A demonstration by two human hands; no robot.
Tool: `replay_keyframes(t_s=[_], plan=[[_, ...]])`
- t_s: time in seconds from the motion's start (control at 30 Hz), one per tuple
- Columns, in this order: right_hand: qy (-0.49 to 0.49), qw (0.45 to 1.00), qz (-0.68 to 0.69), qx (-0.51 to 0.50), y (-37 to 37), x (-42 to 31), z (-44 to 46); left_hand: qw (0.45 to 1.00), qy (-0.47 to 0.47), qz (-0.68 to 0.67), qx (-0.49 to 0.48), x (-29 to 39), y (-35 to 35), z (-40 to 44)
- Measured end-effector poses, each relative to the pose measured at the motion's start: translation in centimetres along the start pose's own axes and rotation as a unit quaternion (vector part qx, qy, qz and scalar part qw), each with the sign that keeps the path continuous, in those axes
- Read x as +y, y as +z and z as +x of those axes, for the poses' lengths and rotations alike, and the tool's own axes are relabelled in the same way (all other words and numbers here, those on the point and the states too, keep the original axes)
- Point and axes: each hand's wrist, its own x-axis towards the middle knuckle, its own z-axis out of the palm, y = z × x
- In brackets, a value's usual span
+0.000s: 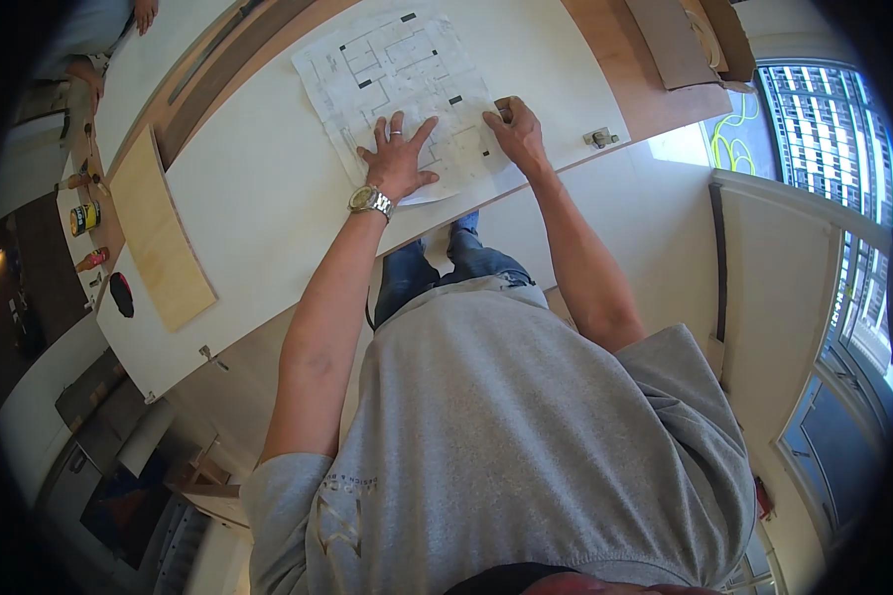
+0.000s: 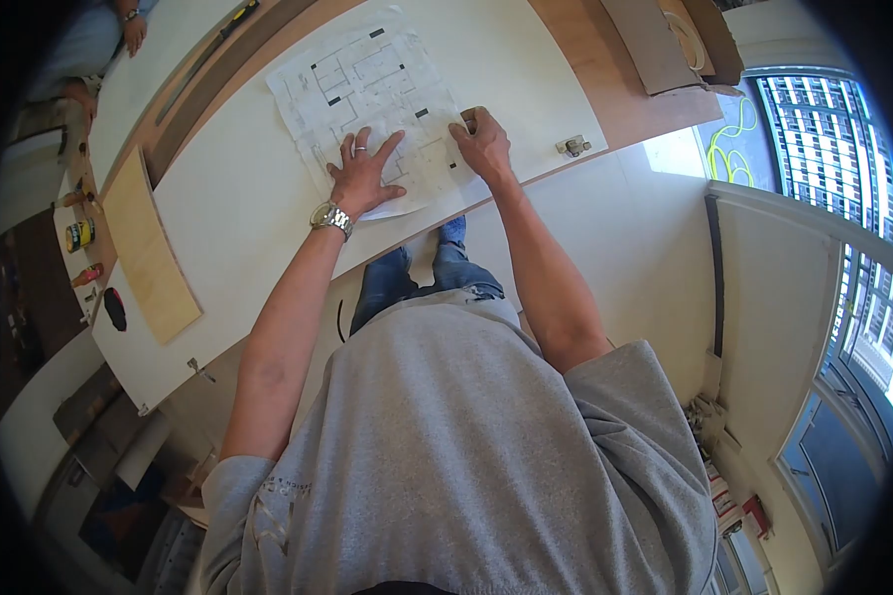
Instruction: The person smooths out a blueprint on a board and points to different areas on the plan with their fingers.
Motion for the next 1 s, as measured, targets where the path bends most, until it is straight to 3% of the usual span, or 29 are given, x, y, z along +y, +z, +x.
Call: replay_keyframes(t_s=[0.4, 0.5, 0.57, 0.6, 0.77, 0.9, 1.0], plan=[[-0.026, 0.999, -0.019, 0.043, 0.7, 0.4, -0.1, 1.000, 0.010, -0.006, 0.011, -0.3, -0.1, -0.8], [-0.028, 0.998, -0.010, 0.048, 0.8, 0.2, -0.2, 0.998, 0.016, -0.026, 0.052, -2.0, 0.9, -1.9], [-0.027, 0.999, -0.008, 0.045, 0.8, 0.1, -0.3, 0.987, 0.010, -0.051, 0.151, -3.6, 2.4, -2.8], [-0.027, 0.999, -0.008, 0.042, 0.7, 0.2, -0.3, 0.987, 0.008, -0.049, 0.152, -3.7, 2.7, -3.4], [-0.035, 0.999, -0.026, 0.032, 0.8, -0.1, 0.0, 0.938, -0.155, -0.200, 0.236, -4.9, 3.7, -6.7], [-0.098, 0.994, -0.040, 0.032, 0.5, 2.3, 0.7, 0.897, -0.152, -0.296, 0.290, -6.8, 7.2, -6.8], [-0.138, 0.989, -0.039, 0.044, 1.3, 3.2, 1.5, 0.843, -0.167, -0.446, 0.250, -7.4, 8.0, -7.3]])
